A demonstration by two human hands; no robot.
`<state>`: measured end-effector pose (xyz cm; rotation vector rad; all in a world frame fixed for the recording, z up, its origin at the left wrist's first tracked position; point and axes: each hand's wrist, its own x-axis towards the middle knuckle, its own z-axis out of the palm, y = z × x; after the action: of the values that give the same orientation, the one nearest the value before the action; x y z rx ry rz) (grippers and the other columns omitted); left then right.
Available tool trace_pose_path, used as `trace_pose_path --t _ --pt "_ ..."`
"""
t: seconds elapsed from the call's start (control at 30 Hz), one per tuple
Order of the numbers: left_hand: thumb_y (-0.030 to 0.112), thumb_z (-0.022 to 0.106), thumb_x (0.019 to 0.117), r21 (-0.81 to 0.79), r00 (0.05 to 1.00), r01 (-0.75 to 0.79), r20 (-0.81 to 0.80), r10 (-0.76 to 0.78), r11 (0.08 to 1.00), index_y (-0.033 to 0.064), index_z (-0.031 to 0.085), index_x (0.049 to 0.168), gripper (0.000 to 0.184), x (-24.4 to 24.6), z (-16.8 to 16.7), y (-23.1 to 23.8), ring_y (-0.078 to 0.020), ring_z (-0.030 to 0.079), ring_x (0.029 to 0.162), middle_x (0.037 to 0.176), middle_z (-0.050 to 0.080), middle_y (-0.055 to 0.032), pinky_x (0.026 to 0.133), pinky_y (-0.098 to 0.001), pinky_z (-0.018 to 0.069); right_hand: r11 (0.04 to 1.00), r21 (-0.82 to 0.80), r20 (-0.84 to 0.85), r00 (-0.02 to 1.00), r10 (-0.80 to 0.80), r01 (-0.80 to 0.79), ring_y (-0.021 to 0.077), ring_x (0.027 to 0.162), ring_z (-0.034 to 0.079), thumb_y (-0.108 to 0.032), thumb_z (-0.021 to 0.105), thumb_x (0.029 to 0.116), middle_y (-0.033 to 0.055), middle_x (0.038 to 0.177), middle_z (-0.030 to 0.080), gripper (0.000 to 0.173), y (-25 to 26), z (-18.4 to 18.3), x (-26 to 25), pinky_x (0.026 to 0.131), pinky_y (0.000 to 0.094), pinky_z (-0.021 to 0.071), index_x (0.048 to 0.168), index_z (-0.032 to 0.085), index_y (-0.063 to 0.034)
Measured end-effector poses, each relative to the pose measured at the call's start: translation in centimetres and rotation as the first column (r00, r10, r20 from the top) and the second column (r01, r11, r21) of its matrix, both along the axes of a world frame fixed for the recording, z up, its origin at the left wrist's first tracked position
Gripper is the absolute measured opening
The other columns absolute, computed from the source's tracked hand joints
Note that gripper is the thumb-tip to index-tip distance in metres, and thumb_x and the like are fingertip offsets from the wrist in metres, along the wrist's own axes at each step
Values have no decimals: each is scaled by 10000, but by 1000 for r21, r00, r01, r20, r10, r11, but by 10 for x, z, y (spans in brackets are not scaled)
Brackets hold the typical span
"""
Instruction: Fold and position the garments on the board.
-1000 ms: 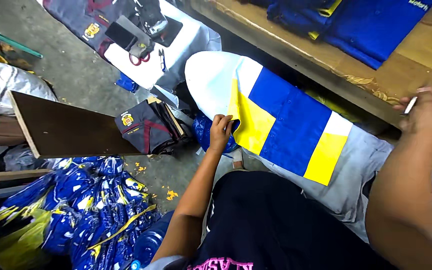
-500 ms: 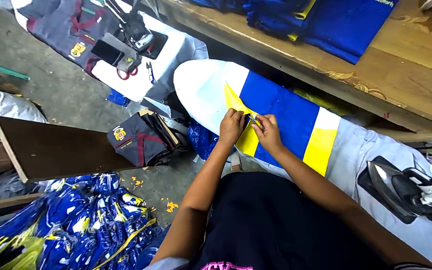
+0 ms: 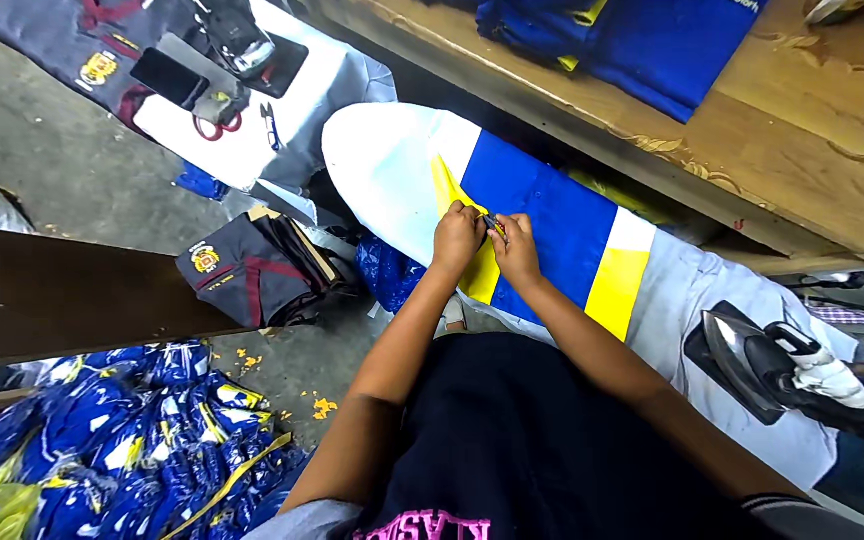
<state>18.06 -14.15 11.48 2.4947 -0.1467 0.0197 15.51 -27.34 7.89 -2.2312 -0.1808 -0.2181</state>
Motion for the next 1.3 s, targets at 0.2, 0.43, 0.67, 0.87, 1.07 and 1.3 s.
trace_pose_path --t 0.2,0.43,0.67,0.87,1.07,1.3 --pt "96 612 990 18 1000 2 -11 -2 1000 -89 724 996 216 1 1 -1 -391 691 952 1040 672 -256 853 -519 565 1000 18 16 1000 -11 11 373 967 673 -28 614 990 292 1135 623 275 4 2 2 849 445 583 1214 663 124" --pt "93 611 988 8 1000 -18 -13 19 1000 -82 726 997 209 0 -2 0 -382 690 952 1041 672 -248 852 -514 564 998 56 -1 1000 -23 23 346 963 670 -27 613 994 281 1114 630 240 6 3 3 853 410 578 1171 680 121" --pt "115 628 978 -59 983 -77 164 86 995 -50 734 1034 205 -21 -13 35 -367 704 881 1033 684 -230 783 -535 586 974 -56 12 976 -219 219 407 1170 614 -218 556 1052 328 1270 601 428 -88 44 28 1012 466 520 1335 593 100" --pt "152 556 1042 -158 875 -449 -276 398 879 -61 638 1243 304 -73 -66 120 -391 623 1154 1277 608 -281 1005 -538 505 721 -74 115 724 -680 689 339 1237 584 -259 525 1057 327 1370 548 479 -267 83 50 1079 338 461 1376 562 97" --pt "100 513 1053 -196 640 -751 -448 624 630 -100 547 1348 358 -92 -86 153 -385 572 1254 1332 581 -314 1081 -492 441 507 -428 -139 500 -855 748 488 1436 410 -322 533 1038 345 1532 416 519 -342 79 64 1165 611 343 1393 566 55" --pt "325 378 1117 -335 762 -641 -384 521 691 -96 533 1357 509 -51 -62 151 -405 580 1226 1316 579 -330 1055 -547 446 516 -479 -43 568 -822 710 501 1504 285 -405 506 1035 336 1603 315 659 -326 81 65 1211 637 237 1543 420 5"
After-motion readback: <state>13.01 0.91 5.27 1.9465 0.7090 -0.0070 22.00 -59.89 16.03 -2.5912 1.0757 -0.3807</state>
